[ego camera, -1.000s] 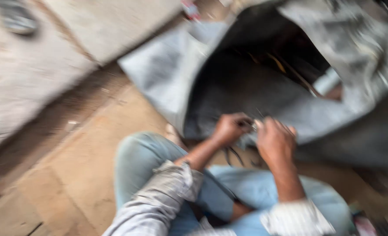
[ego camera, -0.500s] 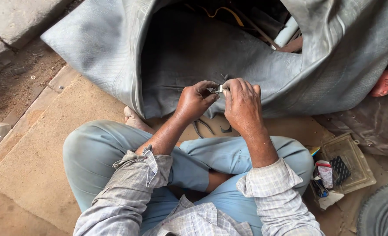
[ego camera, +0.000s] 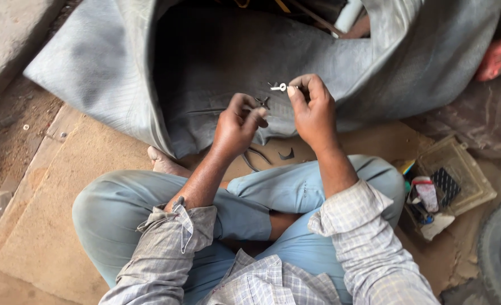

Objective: The person sits cross-legged on the ground repairing a large rubber inner tube, working valve stems into the tube's valve holes by hand and pressing them into place. He reaches into a small toolbox to retrieve parts and continues fitting valve components into the tube.

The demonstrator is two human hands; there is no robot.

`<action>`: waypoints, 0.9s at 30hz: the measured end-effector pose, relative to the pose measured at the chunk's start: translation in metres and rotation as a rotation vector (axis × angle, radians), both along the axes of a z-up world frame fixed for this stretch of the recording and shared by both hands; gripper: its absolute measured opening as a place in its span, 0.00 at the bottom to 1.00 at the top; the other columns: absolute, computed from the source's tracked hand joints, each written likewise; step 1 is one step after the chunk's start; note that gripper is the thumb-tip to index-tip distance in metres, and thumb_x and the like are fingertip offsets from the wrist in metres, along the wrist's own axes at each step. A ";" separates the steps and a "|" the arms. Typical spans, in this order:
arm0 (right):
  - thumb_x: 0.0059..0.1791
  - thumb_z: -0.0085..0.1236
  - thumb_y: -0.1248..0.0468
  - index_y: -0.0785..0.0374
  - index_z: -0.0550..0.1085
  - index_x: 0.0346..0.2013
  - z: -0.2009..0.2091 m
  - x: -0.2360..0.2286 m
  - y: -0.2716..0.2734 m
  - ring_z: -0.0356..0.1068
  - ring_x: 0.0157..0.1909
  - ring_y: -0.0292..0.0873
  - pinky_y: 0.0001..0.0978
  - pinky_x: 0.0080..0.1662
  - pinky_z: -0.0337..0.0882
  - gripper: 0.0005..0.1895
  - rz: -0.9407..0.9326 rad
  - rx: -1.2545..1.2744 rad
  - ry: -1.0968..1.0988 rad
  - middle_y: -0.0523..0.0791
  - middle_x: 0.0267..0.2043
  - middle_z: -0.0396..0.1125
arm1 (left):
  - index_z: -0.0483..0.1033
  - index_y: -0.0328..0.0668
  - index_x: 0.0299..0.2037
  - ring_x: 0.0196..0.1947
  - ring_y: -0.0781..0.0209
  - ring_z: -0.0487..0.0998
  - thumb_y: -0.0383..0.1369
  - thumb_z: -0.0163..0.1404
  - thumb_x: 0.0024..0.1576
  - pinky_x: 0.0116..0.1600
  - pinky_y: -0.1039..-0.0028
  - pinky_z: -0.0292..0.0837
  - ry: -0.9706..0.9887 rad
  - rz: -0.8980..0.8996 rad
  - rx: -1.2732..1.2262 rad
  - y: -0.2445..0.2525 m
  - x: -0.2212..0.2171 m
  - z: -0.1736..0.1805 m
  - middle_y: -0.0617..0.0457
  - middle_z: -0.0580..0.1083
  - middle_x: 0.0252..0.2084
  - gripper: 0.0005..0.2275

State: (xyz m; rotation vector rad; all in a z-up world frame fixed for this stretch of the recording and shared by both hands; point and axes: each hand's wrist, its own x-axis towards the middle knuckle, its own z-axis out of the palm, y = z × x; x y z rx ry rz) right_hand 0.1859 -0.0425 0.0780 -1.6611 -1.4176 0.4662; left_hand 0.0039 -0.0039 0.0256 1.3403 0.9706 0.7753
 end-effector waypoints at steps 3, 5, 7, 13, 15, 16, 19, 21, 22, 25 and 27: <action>0.58 0.57 0.66 0.63 0.73 0.43 -0.022 0.010 0.005 0.70 0.40 0.32 0.27 0.41 0.74 0.03 -0.012 -0.120 0.420 0.41 0.39 0.70 | 0.65 0.38 0.45 0.38 0.64 0.84 0.37 0.49 0.66 0.41 0.74 0.79 -0.055 -0.012 -0.123 0.004 0.000 -0.012 0.50 0.81 0.35 0.10; 0.57 0.56 0.66 0.62 0.72 0.43 -0.010 0.007 0.006 0.72 0.42 0.32 0.27 0.41 0.75 0.02 -0.013 -0.119 0.521 0.41 0.43 0.72 | 0.64 0.39 0.45 0.39 0.63 0.85 0.39 0.47 0.67 0.42 0.74 0.80 -0.084 -0.016 -0.151 0.006 0.000 -0.019 0.49 0.81 0.35 0.11; 0.56 0.55 0.67 0.61 0.72 0.43 -0.002 0.006 0.007 0.75 0.44 0.32 0.26 0.41 0.77 0.02 -0.009 -0.115 0.622 0.41 0.46 0.74 | 0.62 0.41 0.45 0.41 0.62 0.85 0.41 0.45 0.68 0.42 0.73 0.80 -0.113 -0.014 -0.176 0.008 -0.001 -0.023 0.49 0.81 0.36 0.12; 0.56 0.55 0.66 0.63 0.72 0.42 -0.008 0.008 0.007 0.78 0.41 0.36 0.26 0.40 0.78 0.03 0.010 -0.162 0.743 0.45 0.44 0.75 | 0.61 0.40 0.46 0.43 0.58 0.86 0.42 0.44 0.67 0.44 0.71 0.83 -0.221 0.026 -0.247 0.007 -0.003 -0.022 0.46 0.81 0.36 0.13; 0.56 0.56 0.66 0.63 0.72 0.42 -0.009 0.008 0.008 0.78 0.40 0.36 0.26 0.39 0.78 0.03 -0.004 -0.205 0.695 0.45 0.42 0.75 | 0.61 0.40 0.46 0.43 0.58 0.86 0.42 0.44 0.67 0.45 0.71 0.83 -0.221 0.033 -0.254 0.008 -0.002 -0.021 0.45 0.81 0.37 0.13; 0.56 0.56 0.66 0.63 0.72 0.42 -0.012 0.008 0.008 0.78 0.40 0.36 0.26 0.39 0.78 0.03 -0.008 -0.203 0.696 0.45 0.42 0.75 | 0.61 0.40 0.46 0.43 0.58 0.86 0.42 0.44 0.67 0.45 0.71 0.83 -0.220 0.028 -0.254 0.008 -0.002 -0.020 0.45 0.81 0.37 0.13; 0.56 0.56 0.66 0.64 0.72 0.43 -0.022 0.007 0.008 0.78 0.39 0.36 0.25 0.38 0.77 0.04 0.018 -0.185 0.729 0.45 0.42 0.75 | 0.61 0.40 0.46 0.43 0.58 0.86 0.42 0.44 0.67 0.45 0.70 0.83 -0.201 0.036 -0.258 0.009 -0.002 -0.021 0.45 0.81 0.37 0.13; 0.55 0.54 0.67 0.65 0.73 0.44 -0.029 0.003 0.010 0.76 0.34 0.34 0.25 0.32 0.76 0.05 -0.043 -0.315 0.699 0.45 0.37 0.75 | 0.62 0.39 0.46 0.43 0.57 0.86 0.42 0.44 0.68 0.46 0.70 0.84 -0.229 0.043 -0.264 0.009 -0.003 -0.026 0.45 0.81 0.38 0.13; 0.55 0.54 0.67 0.65 0.73 0.44 -0.036 0.003 0.009 0.76 0.34 0.34 0.25 0.32 0.76 0.05 -0.043 -0.314 0.701 0.45 0.37 0.75 | 0.62 0.39 0.46 0.43 0.57 0.86 0.42 0.44 0.68 0.46 0.70 0.84 -0.227 0.042 -0.264 0.010 -0.003 -0.027 0.45 0.81 0.38 0.13; 0.53 0.52 0.69 0.68 0.74 0.43 -0.048 -0.003 0.006 0.74 0.27 0.36 0.28 0.27 0.74 0.07 0.016 -0.537 0.785 0.47 0.30 0.72 | 0.62 0.38 0.47 0.42 0.57 0.86 0.43 0.44 0.67 0.46 0.70 0.84 -0.282 0.051 -0.301 0.013 -0.005 -0.026 0.44 0.81 0.38 0.14; 0.53 0.53 0.69 0.68 0.76 0.45 -0.045 -0.013 0.005 0.73 0.26 0.35 0.27 0.28 0.74 0.08 0.065 -0.644 0.779 0.45 0.30 0.73 | 0.65 0.38 0.46 0.35 0.58 0.84 0.43 0.45 0.66 0.40 0.72 0.82 -0.253 0.097 -0.357 0.015 -0.007 -0.024 0.45 0.80 0.34 0.14</action>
